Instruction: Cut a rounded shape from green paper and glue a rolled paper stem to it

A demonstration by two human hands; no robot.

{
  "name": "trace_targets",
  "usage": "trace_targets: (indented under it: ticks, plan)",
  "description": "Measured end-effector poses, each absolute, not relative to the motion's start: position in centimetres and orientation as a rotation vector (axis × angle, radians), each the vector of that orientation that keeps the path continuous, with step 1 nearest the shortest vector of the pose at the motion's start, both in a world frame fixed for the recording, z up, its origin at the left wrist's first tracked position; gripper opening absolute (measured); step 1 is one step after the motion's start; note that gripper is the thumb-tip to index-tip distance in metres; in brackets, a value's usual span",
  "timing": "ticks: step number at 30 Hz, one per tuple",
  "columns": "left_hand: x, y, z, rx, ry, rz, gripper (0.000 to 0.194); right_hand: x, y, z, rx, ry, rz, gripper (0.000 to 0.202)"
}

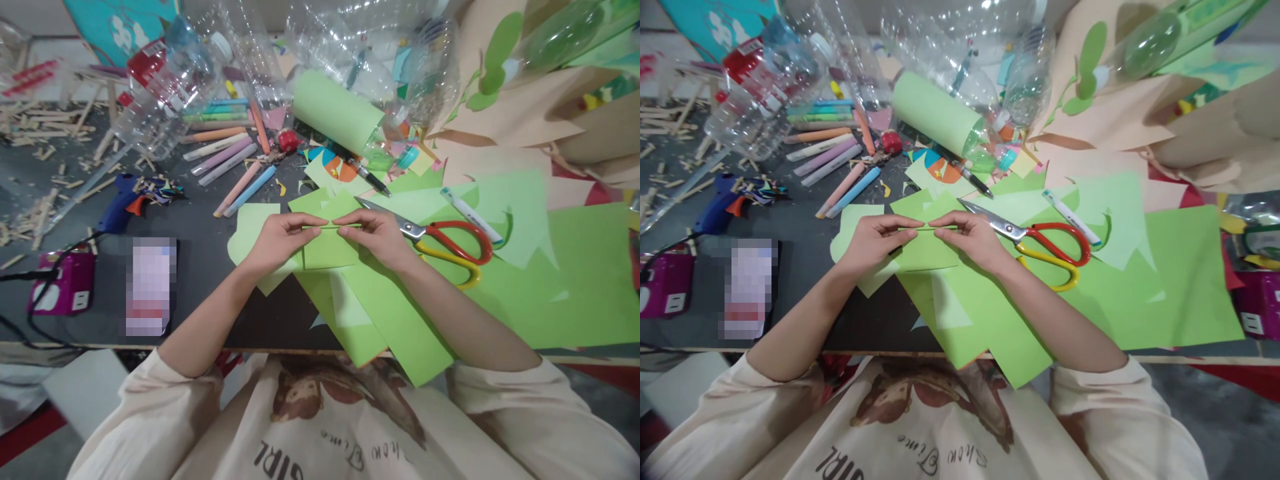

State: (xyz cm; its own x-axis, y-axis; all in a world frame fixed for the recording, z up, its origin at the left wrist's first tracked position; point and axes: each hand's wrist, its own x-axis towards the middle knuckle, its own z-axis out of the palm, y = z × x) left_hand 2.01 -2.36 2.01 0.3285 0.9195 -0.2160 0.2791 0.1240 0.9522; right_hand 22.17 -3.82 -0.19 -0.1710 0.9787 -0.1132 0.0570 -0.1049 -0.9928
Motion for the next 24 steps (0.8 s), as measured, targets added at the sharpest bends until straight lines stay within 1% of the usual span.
trace_targets:
  ticks: [7, 12, 18, 24]
  plan:
    - [2.13, -2.54, 1.69, 1.442, 1.205, 0.700, 0.024, 22.08, -3.90, -0.03, -1.229, -1.343, 1.435, 0.026]
    - [2.33, -2.72, 1.98, 1.477, 1.193, 0.677, 0.023, 22.06, -3.95, -0.05, -1.271, -1.392, 1.397, 0.024]
    - [2.40, -2.65, 1.90, 1.525, 1.198, 0.649, 0.028, 21.93, -4.00, 0.03, -1.262, -1.399, 1.381, 0.022]
    - [2.35, -2.65, 1.60, 1.552, 1.202, 0.682, 0.024, 21.88, -3.97, 0.18, -1.239, -1.381, 1.409, 0.018]
